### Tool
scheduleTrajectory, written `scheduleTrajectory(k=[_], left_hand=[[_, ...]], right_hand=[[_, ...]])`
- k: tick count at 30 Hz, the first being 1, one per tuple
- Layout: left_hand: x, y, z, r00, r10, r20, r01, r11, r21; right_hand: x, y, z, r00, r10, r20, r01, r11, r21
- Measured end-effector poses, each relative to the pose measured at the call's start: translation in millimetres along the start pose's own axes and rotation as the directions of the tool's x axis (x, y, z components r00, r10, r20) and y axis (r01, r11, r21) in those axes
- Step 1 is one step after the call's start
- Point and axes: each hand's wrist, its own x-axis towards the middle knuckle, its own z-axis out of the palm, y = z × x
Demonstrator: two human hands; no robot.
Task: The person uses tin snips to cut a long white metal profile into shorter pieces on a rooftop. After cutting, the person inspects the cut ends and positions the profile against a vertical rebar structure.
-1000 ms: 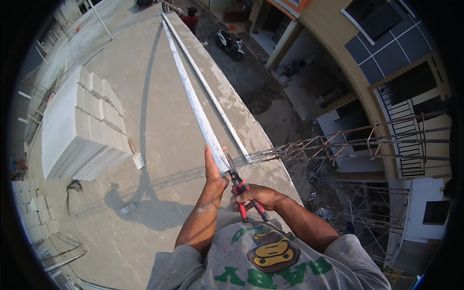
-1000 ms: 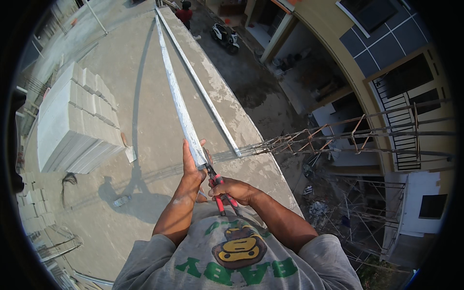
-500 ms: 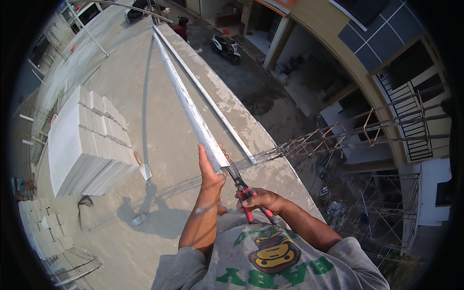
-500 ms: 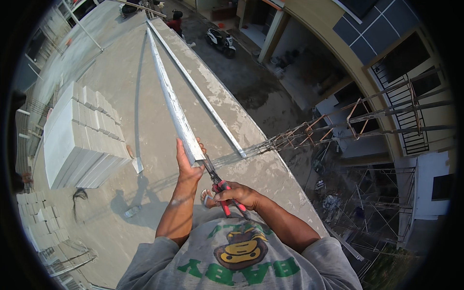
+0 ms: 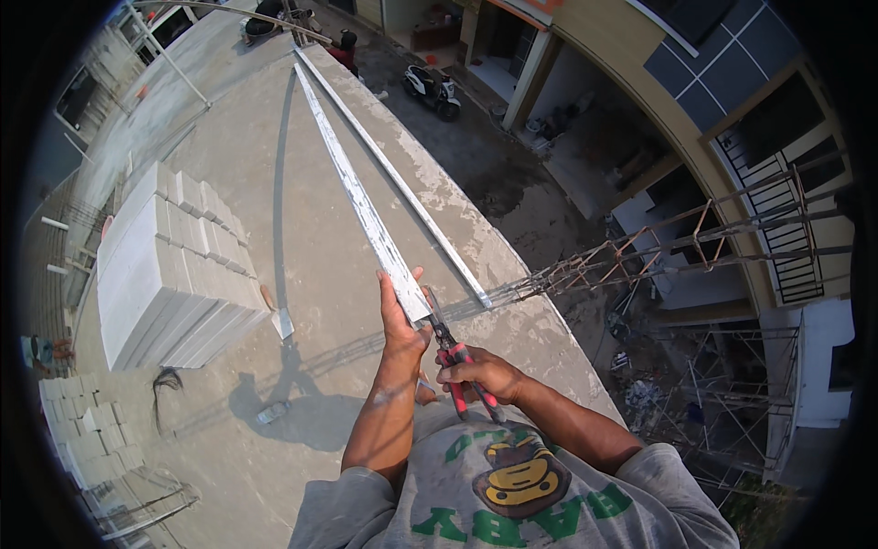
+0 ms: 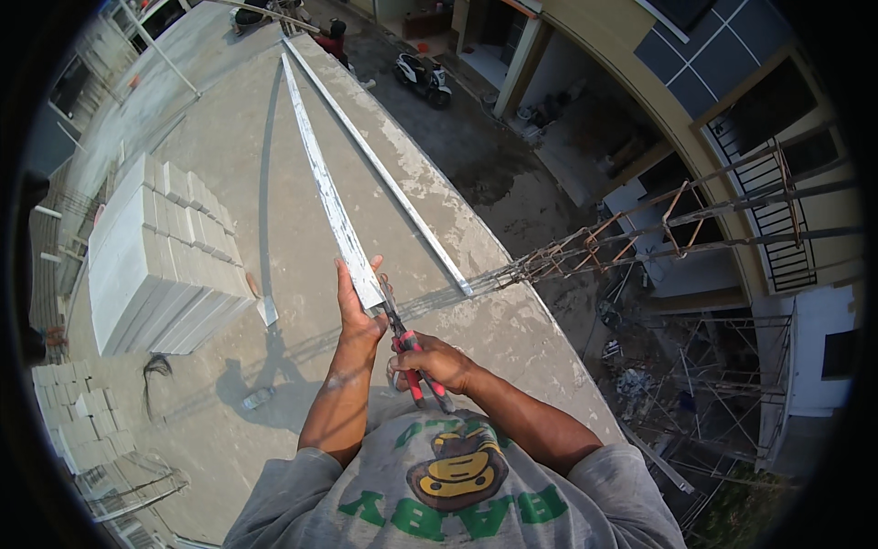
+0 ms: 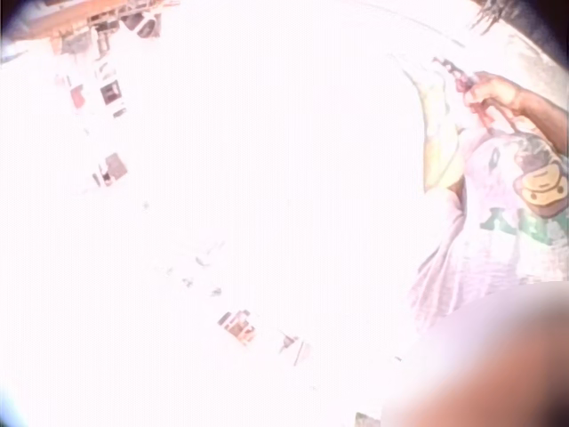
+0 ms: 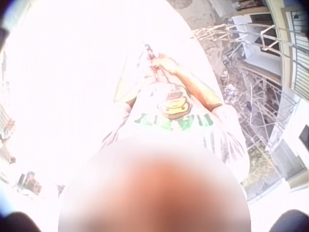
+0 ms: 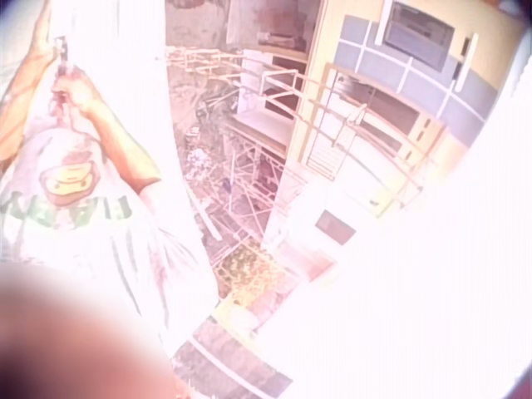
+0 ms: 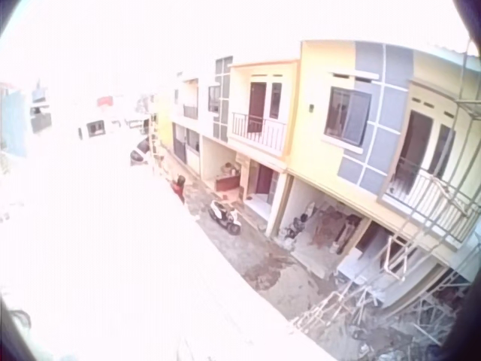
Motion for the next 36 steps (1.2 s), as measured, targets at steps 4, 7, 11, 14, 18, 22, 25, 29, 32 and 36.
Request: scheduleTrajectory(k=[4, 7, 11, 14, 18, 22, 25, 29, 32, 36], left_hand=[[2, -2, -2, 0.998, 0.021, -0.058, -0.020, 1.000, 0.024], [4, -3, -5, 0.996, 0.022, -0.083, -0.019, 0.999, 0.035], [3, -2, -9, 1.000, -0.012, -0.024, 0.013, 0.998, 0.056], [2, -2, -10, 0.999, -0.039, -0.001, 0.039, 0.999, 0.035], [0, -3, -9, 0.999, -0.036, 0.038, 0.035, 0.998, 0.045], [-2, -1, -11, 0.995, -0.060, 0.080, 0.060, 0.998, 0.000], [-1, 0, -15, 0.992, -0.071, 0.101, 0.076, 0.996, -0.044], [0, 0, -21, 0.989, -0.064, 0.137, 0.080, 0.991, -0.111], [-1, 0, -25, 0.983, -0.065, 0.174, 0.096, 0.979, -0.179], [-3, 1, -28, 0.978, -0.058, 0.199, 0.102, 0.971, -0.218]], right_hand=[[4, 2, 3, 1.000, -0.010, -0.014, 0.010, 1.000, 0.011], [7, 4, 4, 1.000, 0.006, -0.024, -0.006, 1.000, -0.005], [14, 8, 0, 1.000, 0.013, -0.006, -0.013, 0.998, -0.067], [21, 15, -3, 1.000, -0.015, -0.016, 0.014, 0.998, -0.060], [25, 21, -6, 1.000, -0.022, 0.011, 0.022, 0.999, -0.030], [28, 23, -3, 1.000, -0.001, 0.018, -0.001, 0.995, 0.100], [30, 23, 0, 0.999, 0.012, 0.038, -0.016, 0.995, 0.101], [31, 20, 3, 0.997, 0.016, 0.076, -0.023, 0.996, 0.082], [31, 18, 6, 0.996, 0.019, 0.091, -0.024, 0.998, 0.056], [29, 14, 11, 0.997, 0.049, 0.058, -0.051, 0.998, 0.047]])
